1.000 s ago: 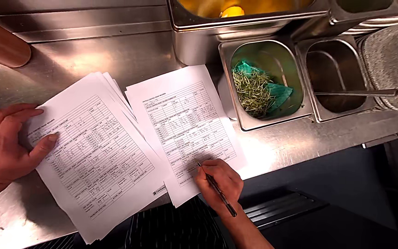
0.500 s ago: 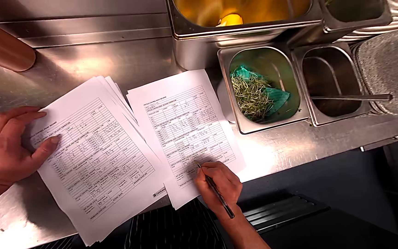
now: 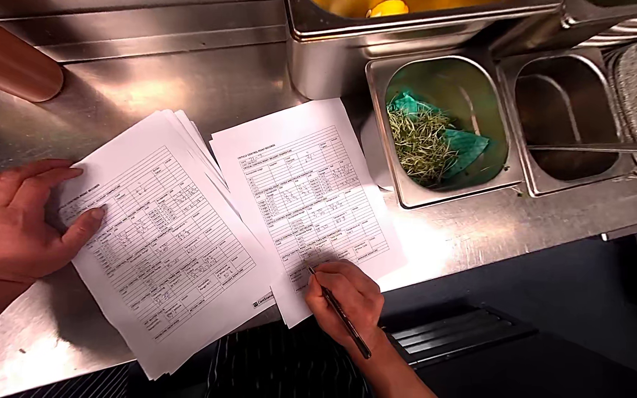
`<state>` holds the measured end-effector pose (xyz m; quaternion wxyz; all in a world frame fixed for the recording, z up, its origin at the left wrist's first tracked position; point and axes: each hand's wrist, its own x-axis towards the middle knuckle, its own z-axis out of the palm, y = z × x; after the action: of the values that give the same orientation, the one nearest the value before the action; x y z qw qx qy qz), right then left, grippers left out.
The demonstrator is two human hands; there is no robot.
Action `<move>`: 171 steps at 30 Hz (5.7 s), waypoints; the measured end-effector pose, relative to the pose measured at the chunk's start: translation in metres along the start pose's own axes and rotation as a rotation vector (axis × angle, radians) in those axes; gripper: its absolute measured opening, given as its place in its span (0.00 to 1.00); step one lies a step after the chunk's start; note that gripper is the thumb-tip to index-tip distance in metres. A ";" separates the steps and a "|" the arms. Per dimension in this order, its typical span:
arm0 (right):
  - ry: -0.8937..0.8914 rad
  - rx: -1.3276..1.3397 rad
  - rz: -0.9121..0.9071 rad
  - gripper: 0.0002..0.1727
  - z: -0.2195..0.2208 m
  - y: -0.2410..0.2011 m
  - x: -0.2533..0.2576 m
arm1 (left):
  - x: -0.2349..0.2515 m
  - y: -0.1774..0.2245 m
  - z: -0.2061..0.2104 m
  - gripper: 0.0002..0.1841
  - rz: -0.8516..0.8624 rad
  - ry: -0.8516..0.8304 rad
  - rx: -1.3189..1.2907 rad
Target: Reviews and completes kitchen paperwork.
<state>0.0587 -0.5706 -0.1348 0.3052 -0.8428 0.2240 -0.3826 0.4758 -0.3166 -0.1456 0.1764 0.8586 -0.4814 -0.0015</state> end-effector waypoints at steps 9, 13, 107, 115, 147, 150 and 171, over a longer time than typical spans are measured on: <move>0.027 -0.008 0.022 0.06 0.001 -0.001 -0.001 | 0.003 0.012 -0.005 0.43 -0.025 -0.015 -0.023; 0.043 0.013 0.018 0.06 -0.001 -0.001 -0.002 | 0.005 0.015 -0.008 0.44 -0.022 -0.023 -0.019; 0.110 -0.092 0.051 0.07 -0.012 0.011 0.007 | 0.011 0.040 -0.014 0.44 -0.032 -0.024 -0.021; 0.150 -0.111 0.104 0.08 -0.009 0.011 0.009 | 0.011 0.039 -0.014 0.43 -0.047 -0.038 -0.017; 0.083 -0.047 0.116 0.07 -0.024 0.030 0.019 | 0.008 0.030 -0.003 0.43 -0.009 0.025 -0.051; 0.093 -0.054 0.105 0.07 -0.024 0.030 0.017 | 0.011 0.040 -0.008 0.43 -0.030 0.005 -0.055; 0.136 -0.094 0.146 0.07 -0.025 0.028 0.018 | 0.010 0.041 -0.015 0.42 0.006 0.001 0.015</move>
<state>0.0463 -0.6101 -0.1322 0.2766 -0.8097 0.3228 -0.4045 0.4496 -0.3400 -0.1176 0.1703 0.8585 -0.4837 0.0031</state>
